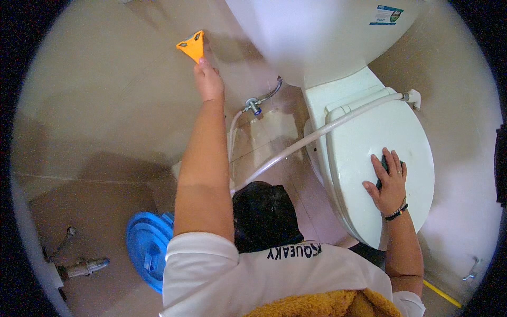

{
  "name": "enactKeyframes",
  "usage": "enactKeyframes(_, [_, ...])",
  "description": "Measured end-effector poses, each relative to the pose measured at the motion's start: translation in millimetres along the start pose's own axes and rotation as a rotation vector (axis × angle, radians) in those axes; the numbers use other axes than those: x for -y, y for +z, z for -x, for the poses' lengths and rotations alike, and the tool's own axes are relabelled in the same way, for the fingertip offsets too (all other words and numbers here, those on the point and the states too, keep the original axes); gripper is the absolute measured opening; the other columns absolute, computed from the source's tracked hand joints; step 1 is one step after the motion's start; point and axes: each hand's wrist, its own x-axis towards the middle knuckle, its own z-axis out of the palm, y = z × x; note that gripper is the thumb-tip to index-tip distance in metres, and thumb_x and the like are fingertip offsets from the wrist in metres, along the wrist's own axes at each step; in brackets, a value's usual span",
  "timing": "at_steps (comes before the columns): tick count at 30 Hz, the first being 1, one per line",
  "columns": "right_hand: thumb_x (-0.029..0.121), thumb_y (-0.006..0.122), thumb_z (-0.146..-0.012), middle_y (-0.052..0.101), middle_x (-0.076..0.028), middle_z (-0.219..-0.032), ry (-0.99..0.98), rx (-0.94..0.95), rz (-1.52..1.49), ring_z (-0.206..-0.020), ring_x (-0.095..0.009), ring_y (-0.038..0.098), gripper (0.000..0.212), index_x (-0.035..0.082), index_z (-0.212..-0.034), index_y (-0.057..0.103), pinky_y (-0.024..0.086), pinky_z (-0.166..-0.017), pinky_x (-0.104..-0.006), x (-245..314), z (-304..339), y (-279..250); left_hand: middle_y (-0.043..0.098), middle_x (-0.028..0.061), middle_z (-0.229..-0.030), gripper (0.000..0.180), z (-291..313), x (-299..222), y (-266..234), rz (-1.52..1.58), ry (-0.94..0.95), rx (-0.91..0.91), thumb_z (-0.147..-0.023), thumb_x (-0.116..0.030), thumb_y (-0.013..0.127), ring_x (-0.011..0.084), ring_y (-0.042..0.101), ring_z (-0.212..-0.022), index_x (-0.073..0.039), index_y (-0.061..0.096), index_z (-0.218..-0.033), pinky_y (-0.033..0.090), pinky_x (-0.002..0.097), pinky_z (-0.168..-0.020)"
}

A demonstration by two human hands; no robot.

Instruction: The person unscrews and removes a bidet hose from a wall connection, cleans the connection points with a cloth and a scraper tool, and then reattaches the hose by hand.

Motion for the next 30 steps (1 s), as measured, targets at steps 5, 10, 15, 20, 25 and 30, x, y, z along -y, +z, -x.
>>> enactKeyframes(5, [0.050, 0.053, -0.064, 0.033, -0.013, -0.123, 0.016, 0.028, 0.006, -0.113, -0.033, 0.029, 0.058, 0.018, -0.112, 0.045, 0.018, -0.089, -0.0524, -1.9, 1.7, -3.3, 0.039, 0.0027, -0.054, 0.037, 0.7, 10.1, 3.9, -0.019, 0.046, -0.036, -0.085, -0.036, 0.031, 0.0136, 0.037, -0.049, -0.001, 0.042, -0.077, 0.033, 0.0291, -0.047])
enactKeyframes(10, [0.049, 0.054, -0.064, 0.033, -0.012, -0.123, 0.015, 0.016, -0.010, -0.113, -0.033, 0.028, 0.058, 0.019, -0.113, 0.045, 0.019, -0.089, -0.0521, -0.3, -0.7, -2.0, 0.040, 0.0025, -0.056, 0.037, -3.0, 0.8, 5.7, 0.059, 0.083, -0.012, -0.086, -0.035, 0.031, 0.0127, 0.037, -0.051, -0.001, 0.042, -0.077, 0.033, 0.0275, -0.048])
enactKeyframes(15, [0.049, 0.054, -0.064, 0.033, -0.012, -0.122, 0.010, 0.013, -0.006, -0.113, -0.033, 0.028, 0.058, 0.019, -0.113, 0.045, 0.019, -0.089, -0.0519, -2.2, 0.3, -2.5, 0.039, 0.0025, -0.058, 0.035, -3.0, -3.5, 6.8, 0.141, 0.010, -0.003, -0.085, -0.035, 0.032, 0.0115, 0.037, -0.052, -0.002, 0.041, -0.076, 0.033, 0.0263, -0.049])
enactKeyframes(20, [0.052, 0.052, -0.064, 0.034, -0.012, -0.122, -0.006, 0.000, 0.005, -0.112, -0.033, 0.030, 0.059, 0.020, -0.113, 0.044, 0.019, -0.088, -0.0518, -3.5, 0.0, 0.8, 0.037, 0.0011, -0.058, 0.033, -4.3, -0.7, 3.7, 0.193, -0.015, 0.002, -0.085, -0.034, 0.033, 0.0106, 0.036, -0.052, -0.004, 0.041, -0.076, 0.032, 0.0257, -0.048])
enactKeyframes(25, [0.051, 0.053, -0.064, 0.034, -0.012, -0.122, 0.002, -0.003, 0.004, -0.112, -0.033, 0.029, 0.058, 0.020, -0.113, 0.044, 0.019, -0.088, -0.0520, -3.0, -0.5, -1.0, 0.037, 0.0006, -0.059, 0.032, -2.1, 7.8, -3.0, 0.108, -0.029, 0.052, -0.085, -0.034, 0.033, 0.0101, 0.036, -0.055, -0.004, 0.041, -0.077, 0.032, 0.0246, -0.050])
enactKeyframes(30, [0.048, 0.056, -0.063, 0.034, -0.012, -0.122, -0.010, 0.005, 0.006, -0.112, -0.033, 0.029, 0.058, 0.020, -0.112, 0.045, 0.020, -0.088, -0.0521, -2.2, -0.6, -1.4, 0.034, -0.0014, -0.050, 0.033, -7.5, 8.4, -0.6, 0.064, 0.081, -0.003, -0.084, -0.041, 0.030, 0.0095, 0.031, -0.036, -0.013, 0.035, -0.067, 0.024, 0.0236, -0.033])
